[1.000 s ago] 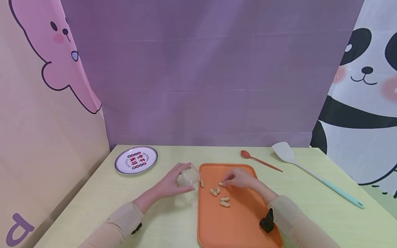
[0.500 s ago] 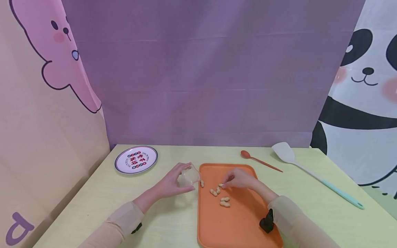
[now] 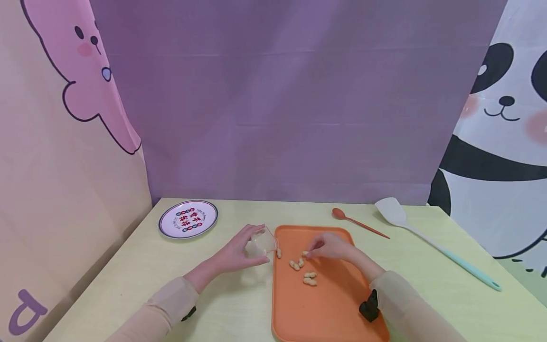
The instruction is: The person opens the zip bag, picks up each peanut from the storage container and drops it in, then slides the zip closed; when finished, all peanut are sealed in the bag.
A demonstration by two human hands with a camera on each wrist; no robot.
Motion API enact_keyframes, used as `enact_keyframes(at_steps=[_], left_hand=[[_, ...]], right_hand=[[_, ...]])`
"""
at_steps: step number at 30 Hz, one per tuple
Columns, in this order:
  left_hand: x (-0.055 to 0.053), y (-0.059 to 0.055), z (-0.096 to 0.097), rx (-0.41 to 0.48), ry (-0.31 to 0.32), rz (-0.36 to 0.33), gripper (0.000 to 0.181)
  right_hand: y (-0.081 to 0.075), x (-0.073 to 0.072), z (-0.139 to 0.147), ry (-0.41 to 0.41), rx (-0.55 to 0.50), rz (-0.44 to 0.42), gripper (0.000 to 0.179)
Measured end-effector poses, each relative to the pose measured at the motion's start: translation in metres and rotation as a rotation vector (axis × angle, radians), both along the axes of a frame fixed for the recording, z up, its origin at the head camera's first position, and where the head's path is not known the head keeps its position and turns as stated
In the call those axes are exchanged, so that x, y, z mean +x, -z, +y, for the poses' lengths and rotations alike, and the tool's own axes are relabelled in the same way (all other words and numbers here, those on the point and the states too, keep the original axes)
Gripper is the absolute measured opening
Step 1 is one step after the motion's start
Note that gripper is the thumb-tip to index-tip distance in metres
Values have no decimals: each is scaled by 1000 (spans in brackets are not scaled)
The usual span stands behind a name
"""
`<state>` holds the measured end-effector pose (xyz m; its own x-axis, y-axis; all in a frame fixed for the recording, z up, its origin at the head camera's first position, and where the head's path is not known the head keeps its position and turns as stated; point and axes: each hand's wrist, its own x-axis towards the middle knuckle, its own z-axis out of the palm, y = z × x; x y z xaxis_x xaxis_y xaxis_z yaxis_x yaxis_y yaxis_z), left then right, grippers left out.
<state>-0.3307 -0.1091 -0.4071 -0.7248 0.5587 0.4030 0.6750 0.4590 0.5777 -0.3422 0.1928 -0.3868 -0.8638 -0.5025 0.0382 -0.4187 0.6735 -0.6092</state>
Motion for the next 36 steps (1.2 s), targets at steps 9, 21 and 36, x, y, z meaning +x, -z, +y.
enact_keyframes(at_steps=[9, 21, 36], left_hand=[[0, -2, 0, -13, -3, -2, 81], [2, -3, 2, 0, 16, -17, 80], [0, -1, 3, -15, 15, -57, 80]], right_hand=[[-10, 2, 1, 2, 4, 36, 16], [-30, 18, -24, -27, -14, 45, 17], [-49, 32, -56, -132, -83, 11, 12]])
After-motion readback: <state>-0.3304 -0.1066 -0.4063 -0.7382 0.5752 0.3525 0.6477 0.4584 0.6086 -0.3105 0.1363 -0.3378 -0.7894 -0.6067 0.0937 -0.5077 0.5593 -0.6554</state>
